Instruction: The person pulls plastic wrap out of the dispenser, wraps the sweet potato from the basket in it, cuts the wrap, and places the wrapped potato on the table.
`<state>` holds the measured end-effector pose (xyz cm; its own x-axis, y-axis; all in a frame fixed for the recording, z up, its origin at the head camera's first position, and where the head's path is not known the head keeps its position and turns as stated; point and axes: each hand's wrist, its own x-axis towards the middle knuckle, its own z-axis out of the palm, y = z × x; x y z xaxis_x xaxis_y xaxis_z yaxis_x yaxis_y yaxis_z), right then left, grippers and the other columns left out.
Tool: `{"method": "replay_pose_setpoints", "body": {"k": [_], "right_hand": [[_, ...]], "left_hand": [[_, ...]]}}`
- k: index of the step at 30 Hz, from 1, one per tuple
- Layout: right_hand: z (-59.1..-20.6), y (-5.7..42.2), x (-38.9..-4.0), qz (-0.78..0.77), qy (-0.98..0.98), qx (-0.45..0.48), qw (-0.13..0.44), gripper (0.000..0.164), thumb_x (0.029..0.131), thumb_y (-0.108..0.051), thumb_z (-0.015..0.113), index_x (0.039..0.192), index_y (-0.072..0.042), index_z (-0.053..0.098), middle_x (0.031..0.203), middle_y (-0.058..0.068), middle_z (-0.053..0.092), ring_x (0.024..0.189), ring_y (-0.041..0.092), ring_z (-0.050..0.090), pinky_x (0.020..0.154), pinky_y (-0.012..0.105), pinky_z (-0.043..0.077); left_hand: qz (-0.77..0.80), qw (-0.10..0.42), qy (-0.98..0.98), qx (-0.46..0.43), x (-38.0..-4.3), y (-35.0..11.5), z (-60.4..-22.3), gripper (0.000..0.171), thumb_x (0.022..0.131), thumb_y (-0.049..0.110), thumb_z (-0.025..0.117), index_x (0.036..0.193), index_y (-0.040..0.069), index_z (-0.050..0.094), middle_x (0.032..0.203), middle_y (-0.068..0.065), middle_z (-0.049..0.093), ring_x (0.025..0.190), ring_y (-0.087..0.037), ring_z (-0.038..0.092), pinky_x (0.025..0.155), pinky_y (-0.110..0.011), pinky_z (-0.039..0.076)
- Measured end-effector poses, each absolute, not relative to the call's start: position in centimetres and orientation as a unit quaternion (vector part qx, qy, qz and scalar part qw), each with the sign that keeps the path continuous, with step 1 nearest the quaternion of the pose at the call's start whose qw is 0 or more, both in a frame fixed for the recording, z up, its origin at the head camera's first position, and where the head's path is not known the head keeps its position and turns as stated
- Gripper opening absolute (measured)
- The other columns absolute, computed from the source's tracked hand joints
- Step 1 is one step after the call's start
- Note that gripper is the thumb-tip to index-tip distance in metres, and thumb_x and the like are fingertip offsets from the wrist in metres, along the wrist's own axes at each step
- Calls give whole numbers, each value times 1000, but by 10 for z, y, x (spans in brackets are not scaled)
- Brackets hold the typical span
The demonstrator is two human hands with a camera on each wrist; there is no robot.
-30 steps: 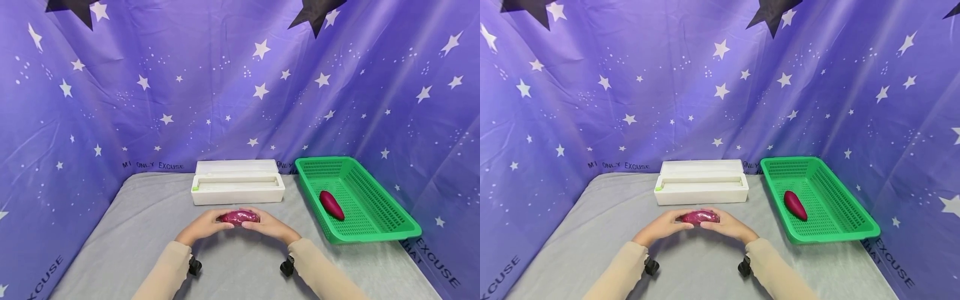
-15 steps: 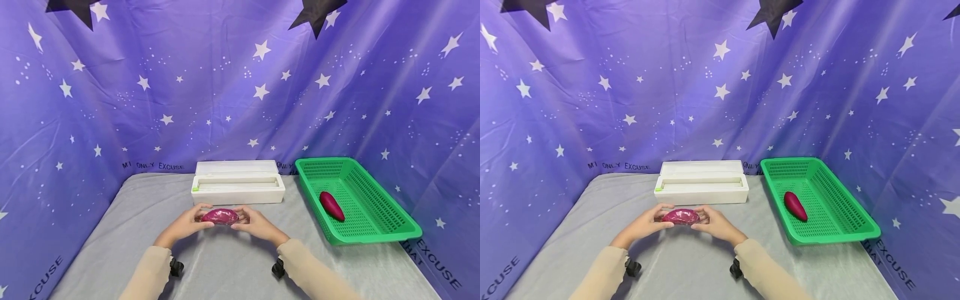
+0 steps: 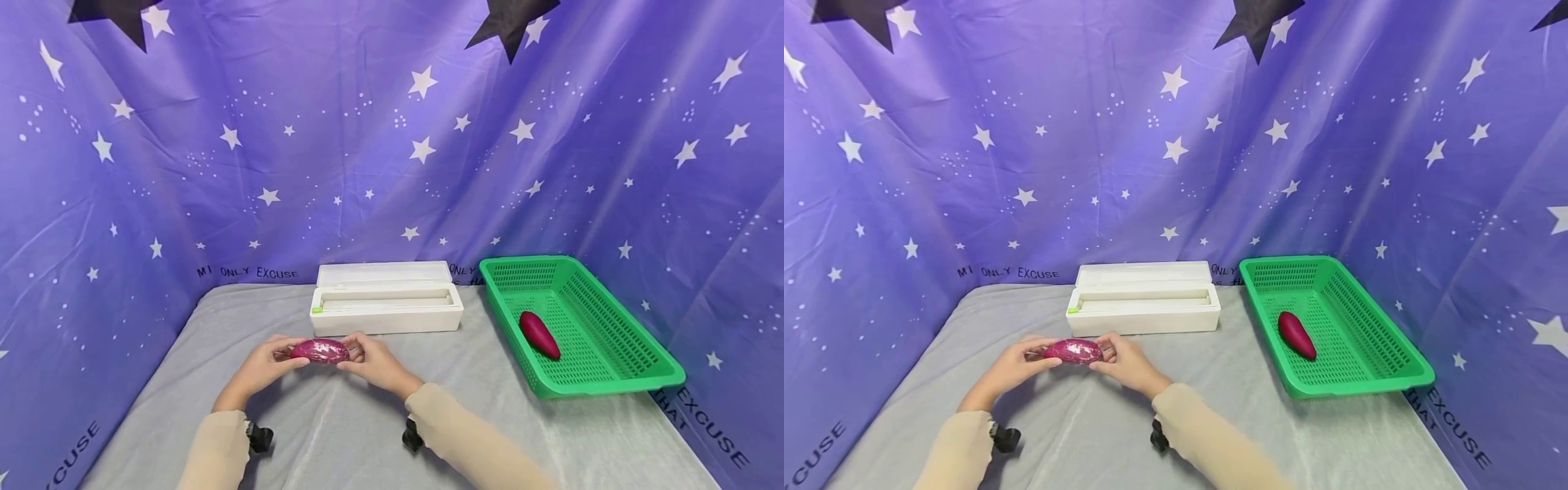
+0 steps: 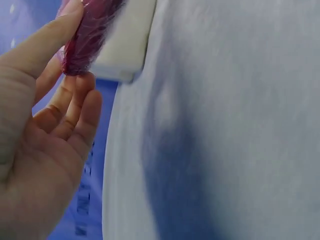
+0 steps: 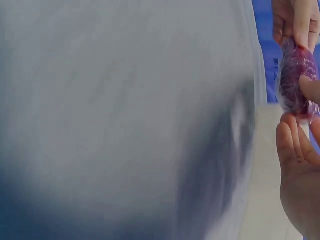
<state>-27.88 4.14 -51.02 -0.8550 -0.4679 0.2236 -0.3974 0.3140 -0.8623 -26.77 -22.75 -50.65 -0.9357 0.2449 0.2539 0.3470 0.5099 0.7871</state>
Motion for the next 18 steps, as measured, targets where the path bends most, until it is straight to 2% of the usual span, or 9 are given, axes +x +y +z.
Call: {"method": "replay_pose_setpoints", "body": {"k": [6, 12, 18], "right_hand": [[-510, 9, -277, -534, 805, -258, 7, 38, 89, -10, 77, 123, 1, 63, 111, 8, 60, 92, 14, 66, 79, 18, 54], [-508, -15, -275, -561, 786, -259, 18, 37, 91, -3, 70, 126, 2, 60, 118, 12, 57, 103, 20, 67, 86, 18, 52], [-507, -36, -276, -567, 782, -257, 26, 40, 92, 2, 65, 131, 3, 58, 122, 13, 56, 110, 22, 66, 90, 17, 50]], "left_hand": [[-465, 79, -873, -122, -264, -253, -508, 47, 84, 28, 83, 124, 7, 69, 119, -12, 66, 101, -24, 65, 85, -28, 55], [-479, 118, -866, -77, -263, -271, -510, 47, 86, 25, 82, 125, 3, 68, 118, -18, 60, 105, -33, 66, 82, -15, 51], [-492, 109, -863, -29, -260, -285, -509, 56, 88, 34, 79, 133, 4, 64, 127, -17, 57, 112, -34, 63, 82, -9, 47]]}}
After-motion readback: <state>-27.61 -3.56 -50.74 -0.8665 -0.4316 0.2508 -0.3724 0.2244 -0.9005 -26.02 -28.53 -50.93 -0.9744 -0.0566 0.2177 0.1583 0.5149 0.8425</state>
